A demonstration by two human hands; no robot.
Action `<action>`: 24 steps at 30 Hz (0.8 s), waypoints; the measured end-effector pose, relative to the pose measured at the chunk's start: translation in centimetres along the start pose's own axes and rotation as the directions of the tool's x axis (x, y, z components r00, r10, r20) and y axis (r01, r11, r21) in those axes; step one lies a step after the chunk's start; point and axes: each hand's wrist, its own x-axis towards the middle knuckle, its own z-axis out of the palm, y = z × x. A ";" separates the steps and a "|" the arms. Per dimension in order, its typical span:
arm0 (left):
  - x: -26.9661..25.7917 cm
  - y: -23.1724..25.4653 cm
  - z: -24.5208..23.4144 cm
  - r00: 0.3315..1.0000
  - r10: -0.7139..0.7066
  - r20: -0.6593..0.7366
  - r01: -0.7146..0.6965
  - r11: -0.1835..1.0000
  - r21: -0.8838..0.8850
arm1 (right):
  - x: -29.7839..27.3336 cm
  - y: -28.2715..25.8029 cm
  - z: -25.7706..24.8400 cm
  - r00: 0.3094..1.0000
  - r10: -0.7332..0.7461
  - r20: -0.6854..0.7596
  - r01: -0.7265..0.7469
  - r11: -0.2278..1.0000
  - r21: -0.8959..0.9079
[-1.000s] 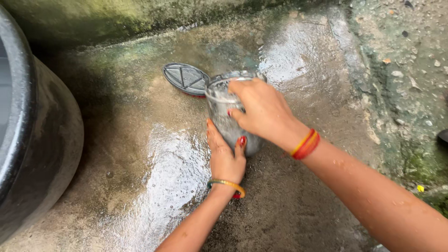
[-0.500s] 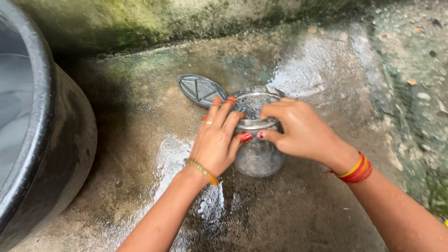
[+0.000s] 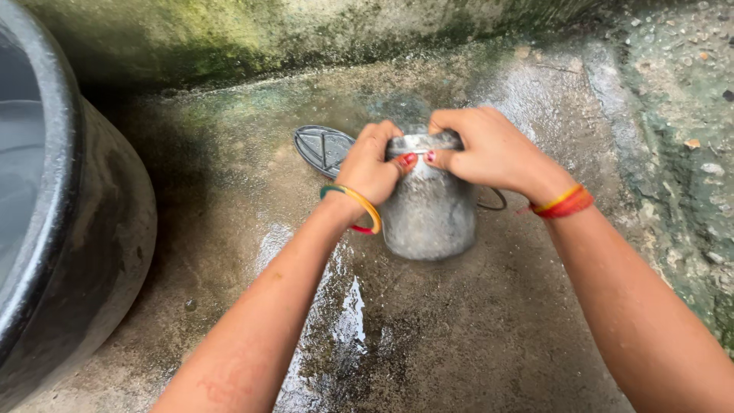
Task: The person cleans a section of concrete floor by scrubbing it with a handheld tool and rinsing it with water from a metal container.
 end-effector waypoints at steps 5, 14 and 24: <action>2.0 -1.4 -0.5 0.995 0.091 -0.037 -0.095 0.987 -0.130 | 2.2 0.5 -0.4 0.991 -0.133 -0.002 0.133 0.991 -0.028; 3.3 -1.1 -2.1 0.976 -0.176 0.129 0.216 0.870 -0.443 | 5.1 -0.3 -1.7 0.991 -0.110 0.081 0.113 0.993 -0.032; 3.3 -1.9 -0.8 0.956 -0.238 0.172 0.293 0.771 -0.565 | 5.8 -0.2 -2.2 0.983 -0.046 0.176 0.052 0.998 -0.033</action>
